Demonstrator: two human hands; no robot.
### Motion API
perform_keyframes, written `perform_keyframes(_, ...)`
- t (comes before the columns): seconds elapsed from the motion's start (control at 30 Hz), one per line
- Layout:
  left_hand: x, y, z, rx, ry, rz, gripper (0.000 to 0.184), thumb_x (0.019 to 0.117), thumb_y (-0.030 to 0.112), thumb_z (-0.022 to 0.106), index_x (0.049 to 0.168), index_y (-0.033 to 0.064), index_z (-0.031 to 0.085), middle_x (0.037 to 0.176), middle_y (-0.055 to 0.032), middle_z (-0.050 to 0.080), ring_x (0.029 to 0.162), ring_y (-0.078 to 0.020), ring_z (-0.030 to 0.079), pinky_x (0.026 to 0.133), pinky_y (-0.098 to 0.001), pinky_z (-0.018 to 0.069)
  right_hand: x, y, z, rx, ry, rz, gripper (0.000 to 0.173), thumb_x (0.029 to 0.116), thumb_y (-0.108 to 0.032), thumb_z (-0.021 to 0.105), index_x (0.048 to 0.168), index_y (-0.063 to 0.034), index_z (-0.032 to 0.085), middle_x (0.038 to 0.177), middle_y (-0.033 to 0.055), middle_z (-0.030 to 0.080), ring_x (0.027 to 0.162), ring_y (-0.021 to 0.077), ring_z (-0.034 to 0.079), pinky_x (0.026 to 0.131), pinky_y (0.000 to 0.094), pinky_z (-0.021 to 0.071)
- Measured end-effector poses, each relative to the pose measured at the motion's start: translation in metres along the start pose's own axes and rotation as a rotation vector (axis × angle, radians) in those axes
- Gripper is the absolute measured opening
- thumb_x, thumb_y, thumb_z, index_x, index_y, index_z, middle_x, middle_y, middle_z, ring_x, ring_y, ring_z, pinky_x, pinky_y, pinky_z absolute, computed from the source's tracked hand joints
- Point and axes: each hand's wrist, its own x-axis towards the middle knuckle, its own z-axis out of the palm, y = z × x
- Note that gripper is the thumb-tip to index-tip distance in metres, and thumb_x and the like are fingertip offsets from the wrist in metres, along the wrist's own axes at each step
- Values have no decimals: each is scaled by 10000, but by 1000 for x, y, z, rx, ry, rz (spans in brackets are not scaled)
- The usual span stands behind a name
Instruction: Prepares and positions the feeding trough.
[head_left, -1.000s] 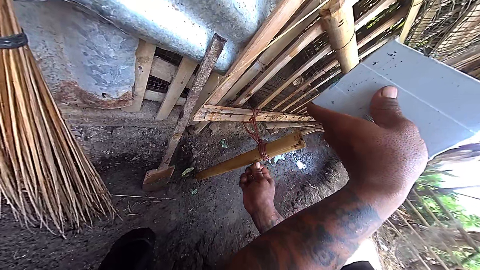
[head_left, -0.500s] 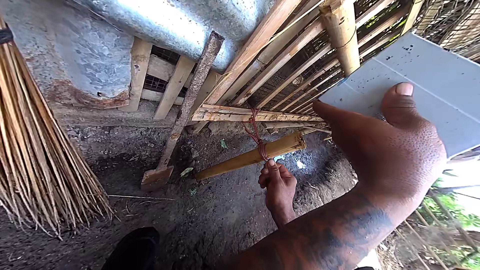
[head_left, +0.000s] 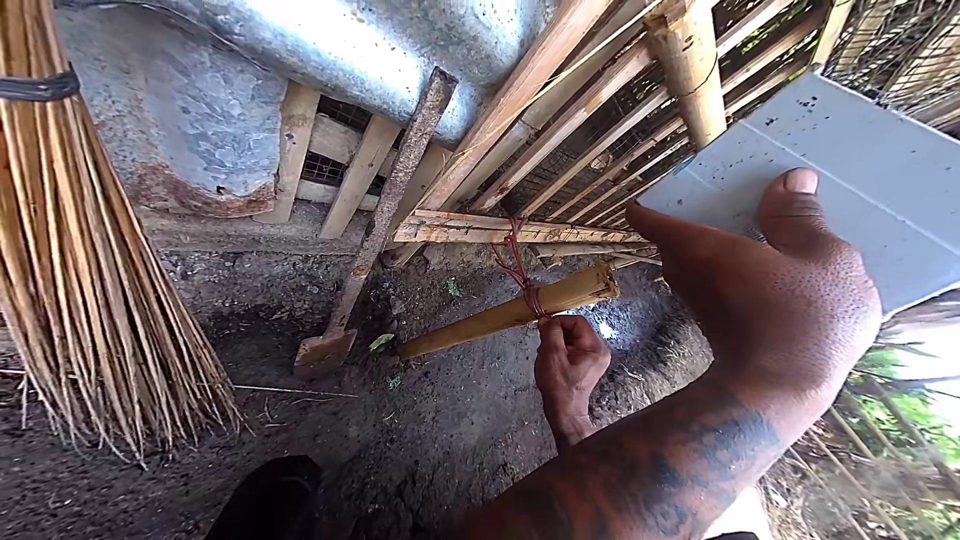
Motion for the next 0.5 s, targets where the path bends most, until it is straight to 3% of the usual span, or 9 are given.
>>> perform_keyframes(0.07, -3, 4, -13, 49, -117, -38, 686, 1076, 363, 522, 1609, 101, 179, 1344, -117, 593, 1181, -132, 597, 959, -322, 514, -7, -8, -8, 213, 265, -109, 267, 1073, -39, 486, 969, 178, 602, 701, 100, 471, 593, 54, 404, 613, 150, 374)
perform_keyframes(0.1, -3, 2, -9, 28, -56, -24, 676, 1061, 387, 554, 1584, 122, 216, 1280, -94, 617, 1132, -117, 629, 915, -324, 548, -7, -9, -11, 387, 319, -113, 301, 1104, -106, 440, 954, 124, 564, 694, 51, 418, 549, 13, 378, 574, 114, 352)
perform_keyframes(0.17, 0, -1, -2, -14, 43, 9, 647, 1036, 413, 599, 1530, 161, 264, 1179, -63, 637, 1042, -103, 659, 821, -325, 578, -10, -15, -10, 761, 240, 83, 254, 1118, -93, 363, 930, 40, 470, 711, 8, 383, 518, -9, 356, 534, 87, 339)
perform_keyframes(0.23, 1, -3, -2, -28, 52, -1, 683, 1030, 438, 602, 1544, 157, 250, 1210, -79, 631, 1067, -121, 656, 842, -341, 581, -10, -13, 1, 946, 68, 388, 247, 1119, -61, 274, 988, 31, 463, 752, 30, 413, 558, 33, 395, 570, 127, 383)
perform_keyframes(0.27, 1, -1, -4, -50, 31, -32, 692, 1030, 434, 602, 1545, 146, 240, 1249, -95, 613, 1105, -136, 641, 887, -351, 569, -5, -8, 5, 944, -6, 475, 258, 1117, -39, 252, 975, 33, 455, 747, 48, 420, 567, 57, 410, 588, 144, 406)
perform_keyframes(0.33, -1, 6, -10, -89, -40, -125, 752, 1040, 426, 582, 1581, 107, 169, 1367, -137, 549, 1220, -163, 589, 1010, -361, 519, 5, 3, 6, 699, -84, 401, 222, 1089, 49, 311, 940, 85, 471, 700, 79, 482, 546, 55, 492, 613, 135, 466)
perform_keyframes(0.43, -3, 7, -10, -120, -29, -123, 751, 1037, 397, 598, 1579, 87, 181, 1348, -148, 559, 1205, -169, 597, 1003, -364, 522, 21, 18, 0, 250, -155, 182, 133, 1024, 95, 483, 995, 157, 597, 770, 134, 589, 640, 91, 549, 685, 193, 477)
perform_keyframes(0.5, -6, 5, -7, -136, -20, -92, 735, 1035, 377, 607, 1565, 82, 192, 1311, -139, 570, 1176, -158, 610, 982, -358, 535, 33, 30, -3, -22, -212, 82, 171, 1035, -6, 554, 999, 125, 658, 823, 157, 640, 721, 154, 580, 740, 294, 478)
